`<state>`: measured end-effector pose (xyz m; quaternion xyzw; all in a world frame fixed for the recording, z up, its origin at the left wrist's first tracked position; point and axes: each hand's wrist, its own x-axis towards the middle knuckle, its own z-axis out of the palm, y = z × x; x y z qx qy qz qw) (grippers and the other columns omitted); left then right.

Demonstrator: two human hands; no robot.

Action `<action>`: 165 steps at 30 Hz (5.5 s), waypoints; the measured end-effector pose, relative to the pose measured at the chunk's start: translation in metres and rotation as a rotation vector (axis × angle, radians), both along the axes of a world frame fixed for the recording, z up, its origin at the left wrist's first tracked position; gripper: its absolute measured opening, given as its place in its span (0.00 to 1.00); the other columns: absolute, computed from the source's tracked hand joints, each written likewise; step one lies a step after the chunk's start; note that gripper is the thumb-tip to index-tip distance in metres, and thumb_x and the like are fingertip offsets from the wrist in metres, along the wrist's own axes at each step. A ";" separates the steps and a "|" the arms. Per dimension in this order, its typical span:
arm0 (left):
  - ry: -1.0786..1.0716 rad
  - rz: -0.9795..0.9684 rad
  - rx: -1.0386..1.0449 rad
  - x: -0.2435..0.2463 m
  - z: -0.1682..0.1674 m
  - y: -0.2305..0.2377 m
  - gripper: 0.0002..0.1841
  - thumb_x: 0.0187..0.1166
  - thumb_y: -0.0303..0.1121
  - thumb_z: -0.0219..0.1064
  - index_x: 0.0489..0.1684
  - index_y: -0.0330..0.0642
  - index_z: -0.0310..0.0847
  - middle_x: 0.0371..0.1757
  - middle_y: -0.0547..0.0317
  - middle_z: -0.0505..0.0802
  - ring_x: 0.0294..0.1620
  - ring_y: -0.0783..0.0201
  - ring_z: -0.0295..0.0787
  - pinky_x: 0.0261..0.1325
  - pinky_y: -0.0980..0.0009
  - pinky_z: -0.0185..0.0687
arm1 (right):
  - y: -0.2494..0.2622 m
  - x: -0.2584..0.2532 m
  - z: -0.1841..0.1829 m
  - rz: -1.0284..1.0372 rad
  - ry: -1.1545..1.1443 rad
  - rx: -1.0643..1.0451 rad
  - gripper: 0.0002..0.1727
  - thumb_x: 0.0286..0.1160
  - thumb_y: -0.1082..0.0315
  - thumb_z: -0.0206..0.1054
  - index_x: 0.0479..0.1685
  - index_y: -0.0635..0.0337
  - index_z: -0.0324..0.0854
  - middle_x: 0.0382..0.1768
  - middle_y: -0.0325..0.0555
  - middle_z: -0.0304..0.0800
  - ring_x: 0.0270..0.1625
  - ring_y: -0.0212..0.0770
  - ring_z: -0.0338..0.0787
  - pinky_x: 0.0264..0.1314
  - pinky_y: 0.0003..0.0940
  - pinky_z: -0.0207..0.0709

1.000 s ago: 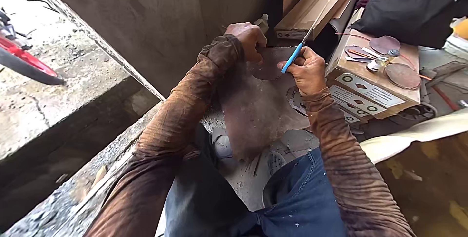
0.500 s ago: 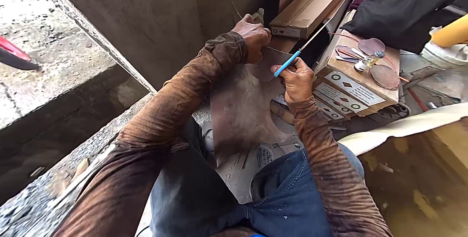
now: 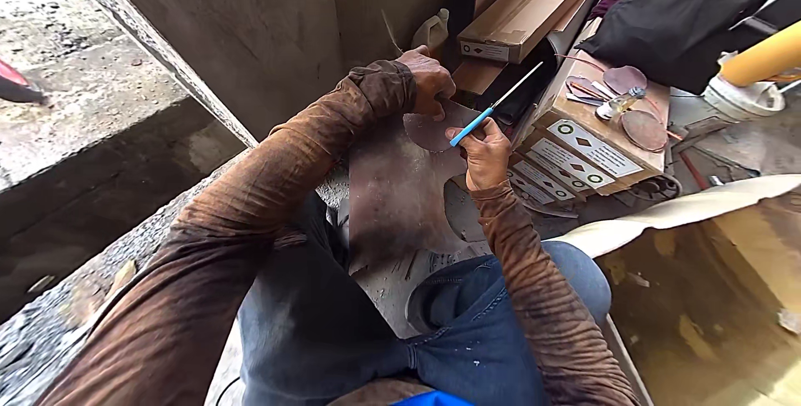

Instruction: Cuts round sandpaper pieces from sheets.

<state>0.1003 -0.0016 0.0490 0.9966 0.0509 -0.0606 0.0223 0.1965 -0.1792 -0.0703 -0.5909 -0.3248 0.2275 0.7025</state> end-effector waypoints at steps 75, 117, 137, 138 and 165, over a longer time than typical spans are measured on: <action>-0.379 -0.263 -0.848 -0.036 -0.049 0.059 0.06 0.63 0.28 0.81 0.22 0.41 0.89 0.24 0.64 0.90 0.25 0.76 0.81 0.31 0.74 0.75 | -0.026 -0.012 -0.068 0.107 -0.488 0.089 0.24 0.86 0.47 0.58 0.67 0.55 0.79 0.48 0.30 0.85 0.42 0.21 0.83 0.44 0.21 0.80; -0.510 -0.187 -0.874 -0.057 -0.047 0.076 0.08 0.64 0.29 0.79 0.20 0.42 0.85 0.22 0.67 0.87 0.23 0.77 0.77 0.29 0.75 0.72 | -0.027 -0.013 -0.074 0.241 -0.709 -0.026 0.43 0.71 0.23 0.58 0.55 0.59 0.82 0.27 0.30 0.84 0.26 0.22 0.82 0.30 0.26 0.81; -0.265 0.015 -0.502 -0.030 -0.049 0.023 0.09 0.69 0.41 0.80 0.31 0.45 0.91 0.33 0.61 0.92 0.42 0.60 0.85 0.55 0.50 0.75 | -0.042 -0.012 -0.044 0.196 -0.702 -0.225 0.49 0.70 0.18 0.51 0.63 0.59 0.80 0.31 0.37 0.84 0.25 0.27 0.82 0.26 0.30 0.80; -0.269 0.012 -0.540 -0.030 -0.053 0.025 0.09 0.68 0.39 0.80 0.31 0.44 0.91 0.33 0.60 0.92 0.41 0.60 0.85 0.52 0.50 0.77 | -0.044 -0.007 -0.046 0.207 -0.767 -0.271 0.51 0.71 0.19 0.50 0.65 0.62 0.79 0.33 0.40 0.87 0.28 0.29 0.85 0.30 0.33 0.83; -0.293 0.028 -0.701 -0.034 -0.059 0.030 0.07 0.66 0.34 0.81 0.27 0.43 0.91 0.29 0.60 0.92 0.33 0.66 0.85 0.43 0.58 0.79 | -0.043 -0.018 -0.056 0.221 -0.693 -0.177 0.50 0.70 0.18 0.52 0.67 0.58 0.81 0.41 0.36 0.91 0.38 0.22 0.89 0.41 0.27 0.86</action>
